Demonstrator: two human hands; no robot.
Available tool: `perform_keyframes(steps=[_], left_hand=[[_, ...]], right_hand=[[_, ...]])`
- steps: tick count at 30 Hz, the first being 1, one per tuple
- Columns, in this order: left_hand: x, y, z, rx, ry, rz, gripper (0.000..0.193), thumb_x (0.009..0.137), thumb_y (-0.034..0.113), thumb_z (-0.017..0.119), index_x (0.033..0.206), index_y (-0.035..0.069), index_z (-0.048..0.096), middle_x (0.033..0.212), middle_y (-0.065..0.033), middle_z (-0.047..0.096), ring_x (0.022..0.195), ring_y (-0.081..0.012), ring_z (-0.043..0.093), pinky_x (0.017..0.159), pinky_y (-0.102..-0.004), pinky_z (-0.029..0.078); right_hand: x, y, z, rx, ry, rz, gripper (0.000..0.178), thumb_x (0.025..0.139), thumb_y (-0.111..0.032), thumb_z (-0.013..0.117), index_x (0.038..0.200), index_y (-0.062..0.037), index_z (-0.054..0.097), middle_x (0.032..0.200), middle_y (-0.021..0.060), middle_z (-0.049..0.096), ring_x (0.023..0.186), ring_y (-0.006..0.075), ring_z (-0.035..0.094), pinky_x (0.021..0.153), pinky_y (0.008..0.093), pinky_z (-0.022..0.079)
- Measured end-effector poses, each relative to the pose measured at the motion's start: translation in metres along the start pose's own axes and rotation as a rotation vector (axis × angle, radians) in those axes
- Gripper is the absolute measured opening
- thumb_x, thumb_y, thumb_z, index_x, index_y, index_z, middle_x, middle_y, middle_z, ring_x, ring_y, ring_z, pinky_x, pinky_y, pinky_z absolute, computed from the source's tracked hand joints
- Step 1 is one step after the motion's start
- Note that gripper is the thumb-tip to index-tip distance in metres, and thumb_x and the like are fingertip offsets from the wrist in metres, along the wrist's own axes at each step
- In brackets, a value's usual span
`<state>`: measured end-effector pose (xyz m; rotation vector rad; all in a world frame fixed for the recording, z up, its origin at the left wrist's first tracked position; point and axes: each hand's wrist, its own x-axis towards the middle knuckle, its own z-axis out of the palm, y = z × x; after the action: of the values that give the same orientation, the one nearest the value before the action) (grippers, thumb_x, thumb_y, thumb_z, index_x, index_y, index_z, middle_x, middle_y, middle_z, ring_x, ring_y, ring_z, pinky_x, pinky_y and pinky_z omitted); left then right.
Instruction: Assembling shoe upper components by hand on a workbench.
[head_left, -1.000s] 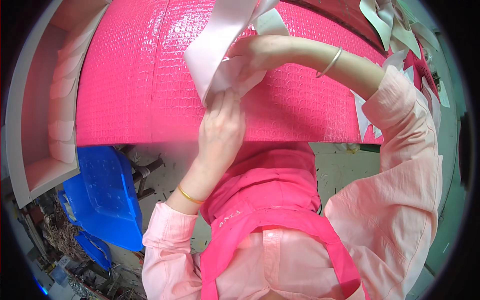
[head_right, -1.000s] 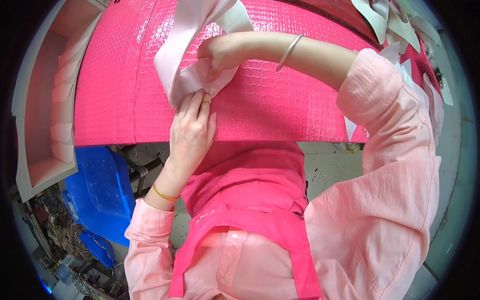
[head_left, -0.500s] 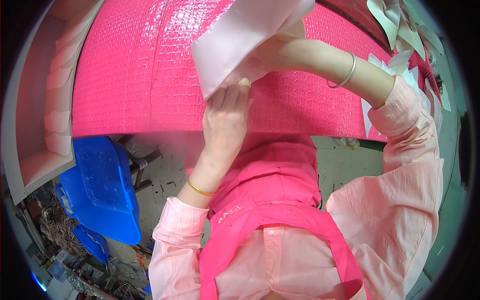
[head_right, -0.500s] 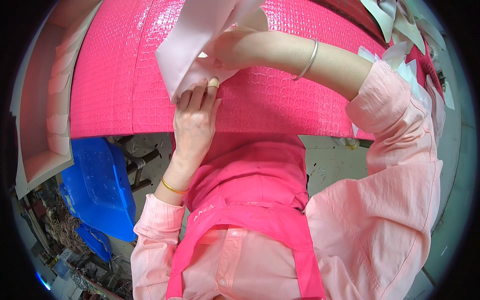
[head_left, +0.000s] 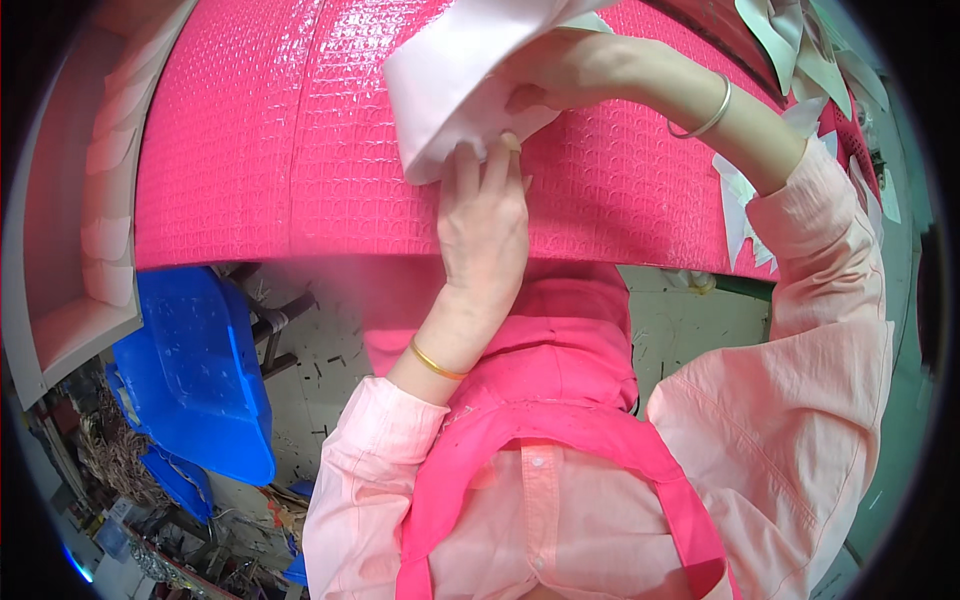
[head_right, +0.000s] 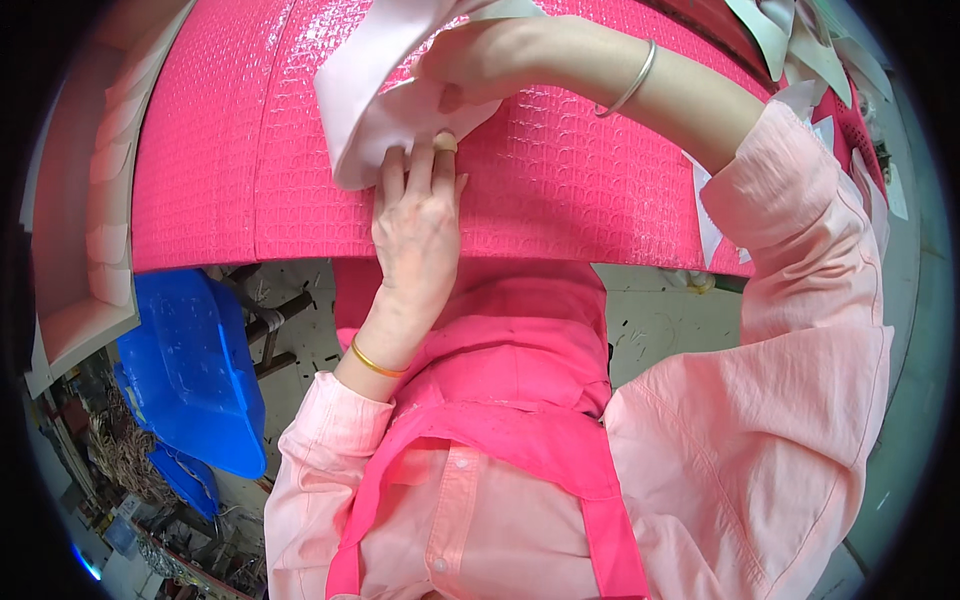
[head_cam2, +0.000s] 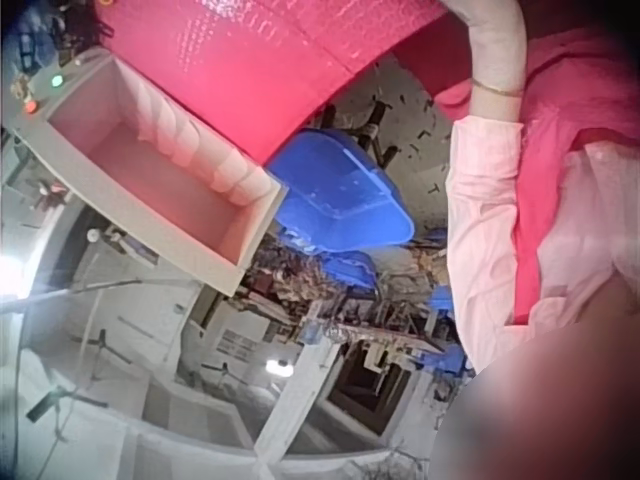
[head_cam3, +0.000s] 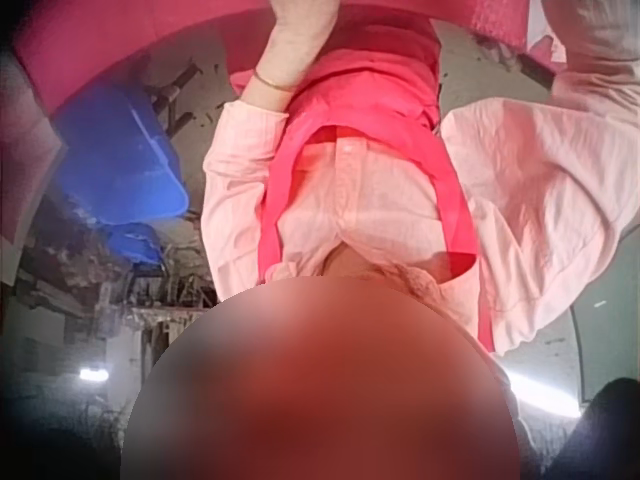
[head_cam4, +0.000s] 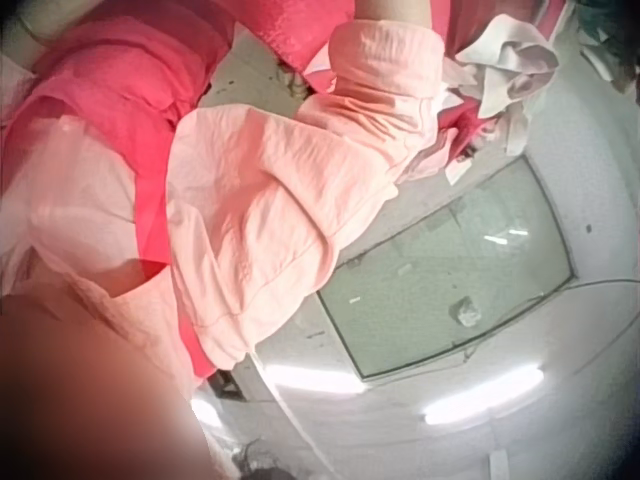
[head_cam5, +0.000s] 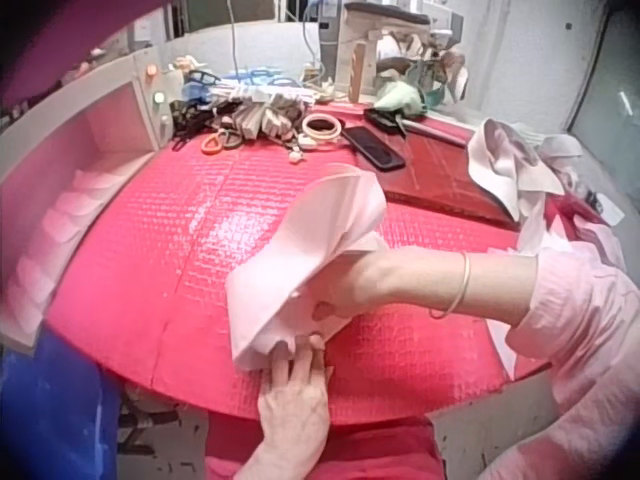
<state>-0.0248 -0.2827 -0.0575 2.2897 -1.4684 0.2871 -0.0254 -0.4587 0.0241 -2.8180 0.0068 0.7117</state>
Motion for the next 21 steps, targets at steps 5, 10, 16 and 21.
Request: perform_keyframes(steps=[5, 10, 16, 21], left_hand=[[0.007, 0.003, -0.005, -0.089, -0.005, 0.016, 0.038, 0.073, 0.017, 0.061, 0.107, 0.002, 0.053, 0.102, -0.0099, 0.051, 0.093, -0.0253, 0.049, 0.079, -0.034, 0.045], [0.008, 0.011, 0.006, 0.107, 0.036, 0.084, 0.037, 0.074, 0.017, 0.06, 0.108, 0.004, 0.054, 0.1, -0.0095, 0.052, 0.093, -0.0257, 0.05, 0.078, -0.0354, 0.046], [0.014, 0.014, 0.001, -0.034, -0.043, -0.025, 0.038, 0.073, 0.018, 0.061, 0.108, 0.004, 0.054, 0.098, -0.0086, 0.051, 0.094, -0.0234, 0.049, 0.081, -0.0325, 0.044], [0.016, 0.019, 0.014, 0.045, 0.037, 0.038, 0.04, 0.074, 0.02, 0.06, 0.109, 0.003, 0.052, 0.097, -0.0091, 0.051, 0.092, -0.0249, 0.048, 0.082, -0.033, 0.042]], right_hand=[[0.01, 0.003, 0.006, -0.038, -0.004, 0.035, 0.024, 0.075, -0.019, 0.058, 0.09, -0.0004, 0.059, 0.079, 0.0154, 0.061, 0.078, 0.0307, 0.059, 0.071, 0.0368, 0.045], [0.008, 0.003, 0.012, -0.307, 0.078, -0.173, 0.021, 0.072, -0.014, 0.061, 0.09, -0.0022, 0.059, 0.075, 0.0139, 0.06, 0.076, 0.0291, 0.059, 0.069, 0.0355, 0.046], [0.001, 0.011, 0.01, -0.138, 0.166, -0.077, 0.021, 0.067, -0.013, 0.061, 0.087, -0.0032, 0.06, 0.076, 0.0129, 0.06, 0.072, 0.026, 0.057, 0.066, 0.0329, 0.046], [-0.002, 0.019, 0.012, -0.301, 0.204, -0.182, 0.023, 0.067, -0.013, 0.059, 0.087, -0.0023, 0.061, 0.078, 0.0127, 0.061, 0.074, 0.0262, 0.058, 0.069, 0.0319, 0.046]])
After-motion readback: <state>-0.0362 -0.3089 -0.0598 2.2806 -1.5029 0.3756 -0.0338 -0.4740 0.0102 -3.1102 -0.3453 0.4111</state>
